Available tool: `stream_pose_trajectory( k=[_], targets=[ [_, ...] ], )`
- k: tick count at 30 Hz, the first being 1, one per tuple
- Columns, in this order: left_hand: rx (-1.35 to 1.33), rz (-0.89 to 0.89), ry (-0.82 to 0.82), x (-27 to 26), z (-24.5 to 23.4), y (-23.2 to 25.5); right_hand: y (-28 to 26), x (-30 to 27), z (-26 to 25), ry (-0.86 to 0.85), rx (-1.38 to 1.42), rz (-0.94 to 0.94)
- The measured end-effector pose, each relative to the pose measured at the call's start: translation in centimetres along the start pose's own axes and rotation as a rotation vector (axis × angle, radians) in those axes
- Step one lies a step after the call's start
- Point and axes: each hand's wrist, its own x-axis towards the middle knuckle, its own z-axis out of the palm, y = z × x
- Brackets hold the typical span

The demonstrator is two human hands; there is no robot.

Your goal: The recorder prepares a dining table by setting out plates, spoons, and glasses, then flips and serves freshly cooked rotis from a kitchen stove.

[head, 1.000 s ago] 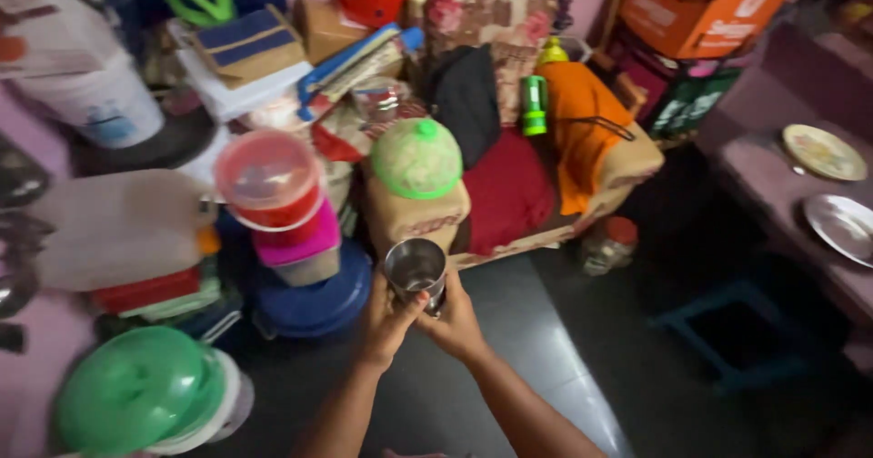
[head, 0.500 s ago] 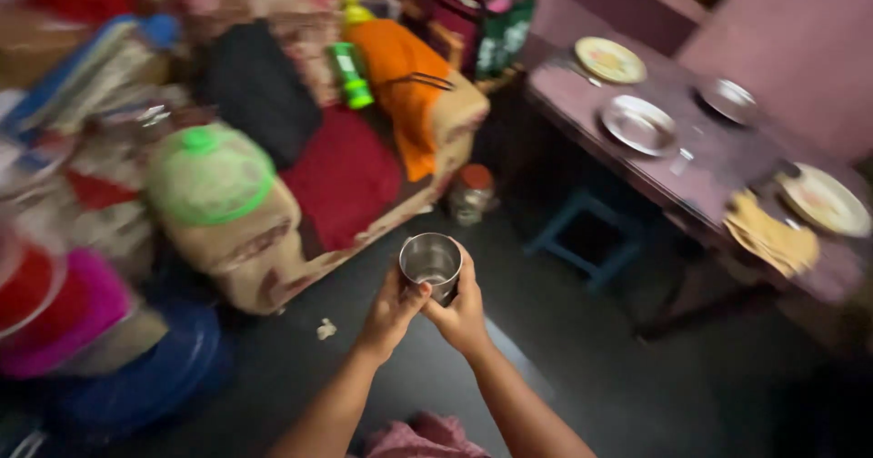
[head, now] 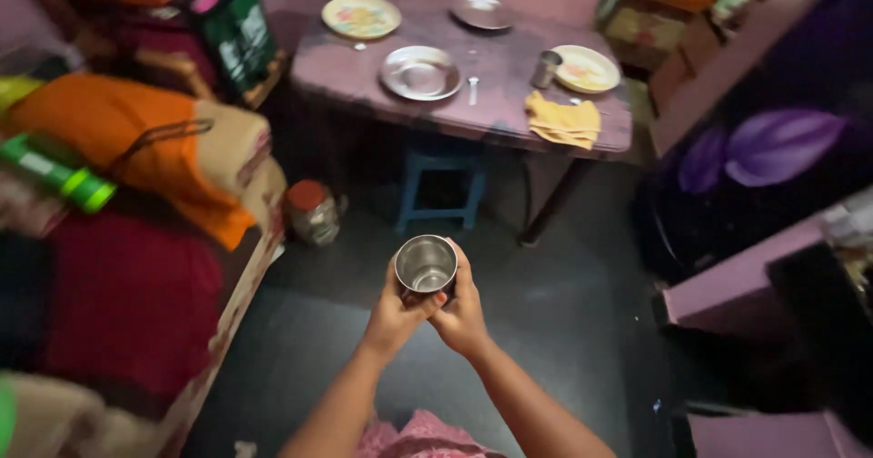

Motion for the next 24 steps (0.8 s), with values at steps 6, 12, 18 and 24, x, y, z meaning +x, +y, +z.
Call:
stream_pose_trajectory(
  k=[6,12,18,24],
  targets=[
    [0.009,-0.079,-0.03,7.5,-2.0,1.1,1.7,7.0,0.0,0.054,-0.143,0.091],
    [-0.036,-0.029,-0.068,13.9,-5.4,0.8,5.0,12.1,1.5,0.1,-0.236,0.038],
    [0.108,-0.019,0.043,18.5,-7.3,1.0,8.5,14.6,1.9,0.085,-0.231,0.183],
    [0.09,-0.019,0.07,23.1,-9.9,0.0,14.8,17.3,0.5,0.12,-0.194,0.284]
  ],
)
